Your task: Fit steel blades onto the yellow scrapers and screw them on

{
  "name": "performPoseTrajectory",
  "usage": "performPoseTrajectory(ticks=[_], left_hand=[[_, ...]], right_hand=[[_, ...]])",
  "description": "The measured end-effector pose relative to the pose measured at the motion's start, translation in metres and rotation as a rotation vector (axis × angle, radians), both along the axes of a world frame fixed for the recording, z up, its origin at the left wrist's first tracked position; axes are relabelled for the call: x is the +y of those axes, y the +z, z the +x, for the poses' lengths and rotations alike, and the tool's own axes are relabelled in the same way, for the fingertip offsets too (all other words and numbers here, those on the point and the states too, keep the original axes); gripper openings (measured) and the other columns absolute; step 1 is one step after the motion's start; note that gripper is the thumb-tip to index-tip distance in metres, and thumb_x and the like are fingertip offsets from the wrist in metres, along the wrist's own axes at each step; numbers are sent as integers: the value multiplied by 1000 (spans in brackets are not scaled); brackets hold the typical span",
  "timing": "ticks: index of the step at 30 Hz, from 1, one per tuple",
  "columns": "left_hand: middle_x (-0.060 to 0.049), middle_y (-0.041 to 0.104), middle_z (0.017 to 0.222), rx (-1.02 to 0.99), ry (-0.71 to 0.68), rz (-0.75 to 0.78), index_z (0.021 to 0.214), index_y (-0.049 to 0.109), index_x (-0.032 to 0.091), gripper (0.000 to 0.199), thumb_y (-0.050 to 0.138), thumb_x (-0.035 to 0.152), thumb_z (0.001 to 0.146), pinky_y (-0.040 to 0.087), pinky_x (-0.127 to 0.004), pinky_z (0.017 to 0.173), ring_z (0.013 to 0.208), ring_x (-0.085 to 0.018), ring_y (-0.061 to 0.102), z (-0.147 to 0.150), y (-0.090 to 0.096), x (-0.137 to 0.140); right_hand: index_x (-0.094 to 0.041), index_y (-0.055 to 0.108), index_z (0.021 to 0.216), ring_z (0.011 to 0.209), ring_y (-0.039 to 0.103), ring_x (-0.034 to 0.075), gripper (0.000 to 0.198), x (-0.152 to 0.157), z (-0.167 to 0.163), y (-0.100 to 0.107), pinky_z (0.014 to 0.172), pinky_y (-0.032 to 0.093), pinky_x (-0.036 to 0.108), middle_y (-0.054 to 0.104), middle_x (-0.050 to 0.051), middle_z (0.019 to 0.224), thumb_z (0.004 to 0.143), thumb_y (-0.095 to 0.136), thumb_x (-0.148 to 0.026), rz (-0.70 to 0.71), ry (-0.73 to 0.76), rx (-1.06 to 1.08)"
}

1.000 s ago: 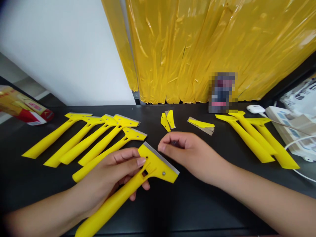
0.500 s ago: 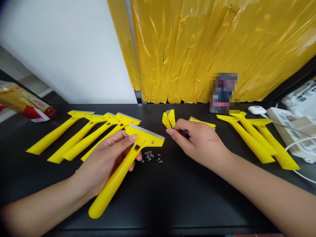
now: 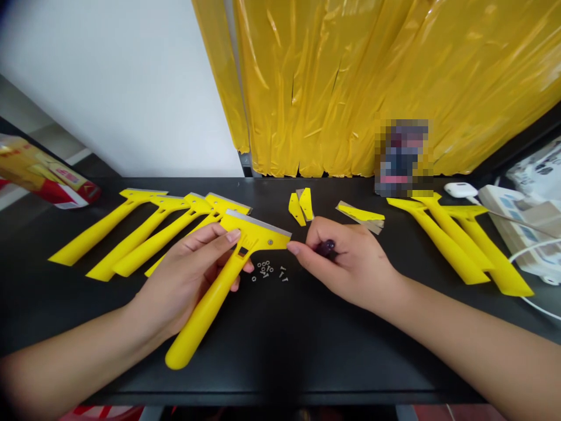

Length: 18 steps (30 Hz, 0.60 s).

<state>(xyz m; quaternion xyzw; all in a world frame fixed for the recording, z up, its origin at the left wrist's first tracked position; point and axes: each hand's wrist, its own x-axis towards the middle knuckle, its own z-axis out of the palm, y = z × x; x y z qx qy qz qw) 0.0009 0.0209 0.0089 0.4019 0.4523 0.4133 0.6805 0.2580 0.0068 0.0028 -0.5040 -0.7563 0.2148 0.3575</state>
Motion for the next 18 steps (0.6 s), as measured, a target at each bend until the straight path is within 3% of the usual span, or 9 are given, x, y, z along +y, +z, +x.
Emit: performPoseTrajectory(ticks=[6,18], left_hand=[[0,72,76,4,-20,-14,91,66,21,27,84,41,93,58,-20,53,61,-14,71,0,-1,0],[0,72,80,5,-2,-40,94,65,23,25,82,41,93,59,-21,51,73,-20,77,0,-3,1]], right_hand=[[-24,55,71,54,46,12,40,3,-3,-4,53,35,30,56,-1,61,104,67,-43,-73,21,70],[-24,57,72,56,47,14,43,3,-4,-4,55,37,30,57,0,64,104,66,-52,-123,23,96]])
